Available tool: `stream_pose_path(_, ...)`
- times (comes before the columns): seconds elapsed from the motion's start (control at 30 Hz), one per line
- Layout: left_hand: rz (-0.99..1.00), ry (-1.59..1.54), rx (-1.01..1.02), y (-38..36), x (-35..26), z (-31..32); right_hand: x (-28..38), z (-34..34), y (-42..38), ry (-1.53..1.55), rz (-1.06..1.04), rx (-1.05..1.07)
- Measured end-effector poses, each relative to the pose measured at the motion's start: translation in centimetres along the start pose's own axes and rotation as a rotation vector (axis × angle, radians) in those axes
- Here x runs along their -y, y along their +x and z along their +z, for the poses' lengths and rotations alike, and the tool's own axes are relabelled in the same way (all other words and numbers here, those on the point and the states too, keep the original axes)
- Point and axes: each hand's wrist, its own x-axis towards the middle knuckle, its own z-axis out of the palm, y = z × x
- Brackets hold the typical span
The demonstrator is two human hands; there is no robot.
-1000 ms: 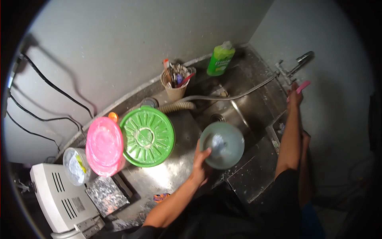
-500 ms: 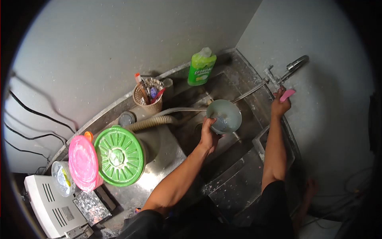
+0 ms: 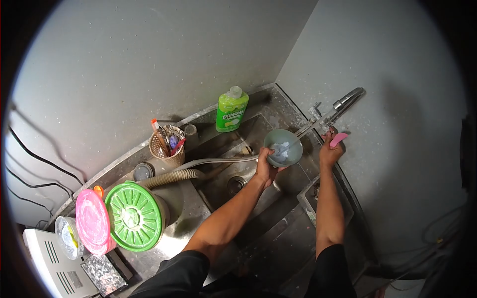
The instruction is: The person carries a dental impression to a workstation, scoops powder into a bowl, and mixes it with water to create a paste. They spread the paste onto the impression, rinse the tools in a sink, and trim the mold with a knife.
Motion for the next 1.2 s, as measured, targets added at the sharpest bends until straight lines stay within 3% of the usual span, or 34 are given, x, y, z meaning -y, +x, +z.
stream_pose_path(0.13, 0.005, -0.023, -0.028, -1.3, -0.2, 0.1, 0.9, -1.1, 1.3, -0.104, 0.118, 0.110)
stream_pose_path(0.3, 0.014, -0.059, 0.010, -6.5, -1.2, -0.4, 5.7, -1.0, 1.7, 0.075, 0.607, 0.075)
stream_pose_path(0.43, 0.028, -0.069, -0.066, -13.4, -2.8, -1.4, 8.0, -3.1, -0.2, -0.020, 0.592, 0.070)
stream_pose_path(0.53, 0.036, -0.081, -0.194, -19.4, -3.8, -2.3, 16.0, -5.0, -4.3, 0.340, 0.933, 0.193)
stream_pose_path(0.63, 0.039, -0.040, -0.294, -24.4, -4.6, -2.6, 21.8, -6.0, -9.2, 0.321, 0.801, 0.765)
stream_pose_path(0.73, 0.060, 0.123, -0.339, -26.2, -4.8, -5.0, 27.8, -5.4, -12.4, 0.076, 0.649, 1.075)
stream_pose_path(0.8, 0.062, 0.293, -0.369, -26.8, -5.1, -6.0, 28.9, -5.5, -13.4, -0.093, 0.328, 1.179)
stream_pose_path(0.87, 0.052, 0.498, -0.415, -27.6, -6.8, -4.9, 30.6, -5.4, -13.8, -0.203, 0.186, 1.171)
stream_pose_path(1.07, 0.055, 0.522, -0.413, -27.6, -9.2, -3.3, 30.6, -5.4, -17.1, -0.319, 0.012, 1.093)
stream_pose_path(1.2, 0.074, 0.609, -0.429, -27.0, -9.3, -2.9, 30.7, -5.3, -18.6, -0.350, 0.160, 1.018)
